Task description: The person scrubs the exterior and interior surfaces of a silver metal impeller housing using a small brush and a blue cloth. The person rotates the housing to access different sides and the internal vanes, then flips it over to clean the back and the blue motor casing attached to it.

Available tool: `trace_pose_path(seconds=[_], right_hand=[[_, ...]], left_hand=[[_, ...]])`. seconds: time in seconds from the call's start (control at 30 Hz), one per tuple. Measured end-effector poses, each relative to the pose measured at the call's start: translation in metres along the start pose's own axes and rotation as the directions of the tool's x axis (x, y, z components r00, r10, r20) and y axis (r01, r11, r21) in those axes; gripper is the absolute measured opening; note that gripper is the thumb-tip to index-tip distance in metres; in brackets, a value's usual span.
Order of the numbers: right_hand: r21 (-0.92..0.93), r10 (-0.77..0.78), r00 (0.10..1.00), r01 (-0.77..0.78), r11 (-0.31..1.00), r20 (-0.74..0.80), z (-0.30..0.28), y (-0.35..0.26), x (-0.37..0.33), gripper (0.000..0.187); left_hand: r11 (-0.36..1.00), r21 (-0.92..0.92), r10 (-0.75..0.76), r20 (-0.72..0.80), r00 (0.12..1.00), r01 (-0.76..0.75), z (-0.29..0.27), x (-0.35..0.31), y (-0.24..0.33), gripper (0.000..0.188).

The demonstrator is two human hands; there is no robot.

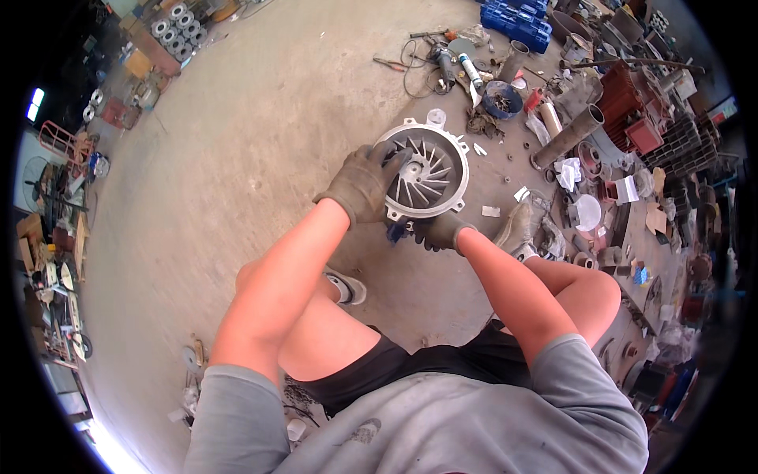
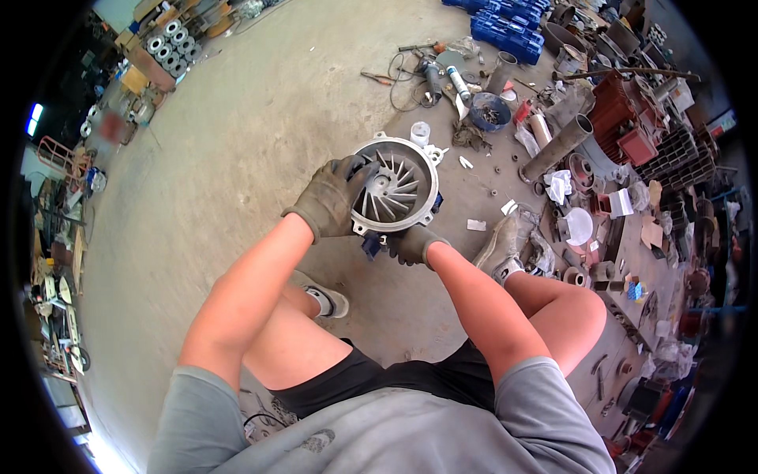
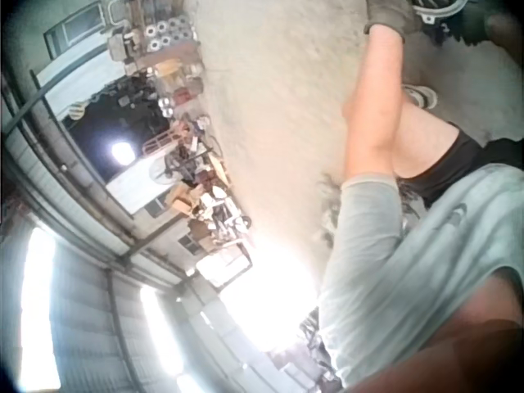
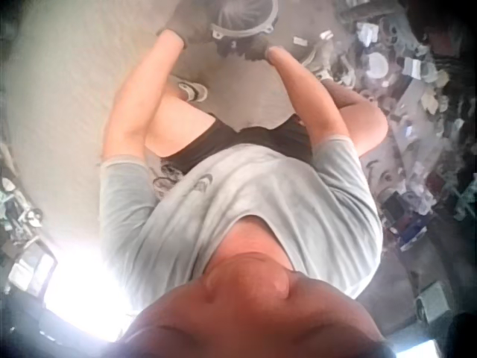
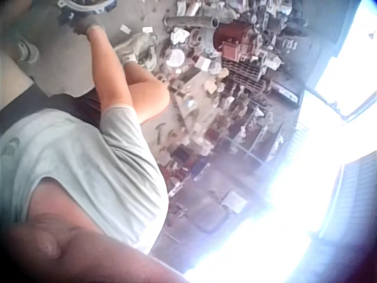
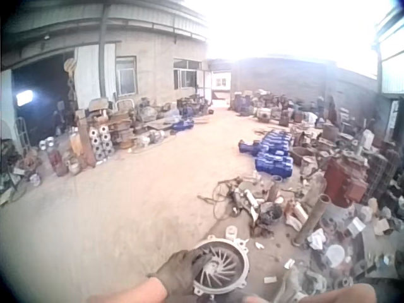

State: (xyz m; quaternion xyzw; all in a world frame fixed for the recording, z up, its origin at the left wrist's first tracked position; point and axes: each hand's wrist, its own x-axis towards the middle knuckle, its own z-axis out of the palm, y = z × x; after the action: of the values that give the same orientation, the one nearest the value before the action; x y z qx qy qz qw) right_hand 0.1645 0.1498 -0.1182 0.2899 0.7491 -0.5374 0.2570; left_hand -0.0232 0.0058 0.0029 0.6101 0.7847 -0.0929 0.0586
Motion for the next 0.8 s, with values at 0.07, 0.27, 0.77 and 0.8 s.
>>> trace_pose_path(seconds=[0.07,0.27,0.77,0.8], right_hand=[[-0.044,-0.010,1.000,0.011,0.999,0.022,-0.001,-0.012,-0.002,0.026],[-0.063,0.015,0.999,-0.013,0.998,0.028,0.002,-0.019,-0.009,0.026],[-0.039,0.044,0.995,-0.041,0.998,0.086,-0.002,-0.025,-0.004,0.038],[0.032,-0.005,0.998,0.003,0.999,0.057,0.001,-0.013,0.000,0.037]], left_hand=[[1.000,-0.018,-0.012,0.092,0.996,0.013,-0.014,0.004,-0.003,0.115],[0.998,0.002,0.065,0.083,0.994,-0.065,-0.009,0.003,-0.011,0.115],[0.991,0.091,0.105,-0.031,0.994,-0.101,-0.005,0.004,-0.016,0.115],[0.993,0.073,0.099,-0.036,0.994,-0.096,-0.001,0.004,-0.016,0.114]])
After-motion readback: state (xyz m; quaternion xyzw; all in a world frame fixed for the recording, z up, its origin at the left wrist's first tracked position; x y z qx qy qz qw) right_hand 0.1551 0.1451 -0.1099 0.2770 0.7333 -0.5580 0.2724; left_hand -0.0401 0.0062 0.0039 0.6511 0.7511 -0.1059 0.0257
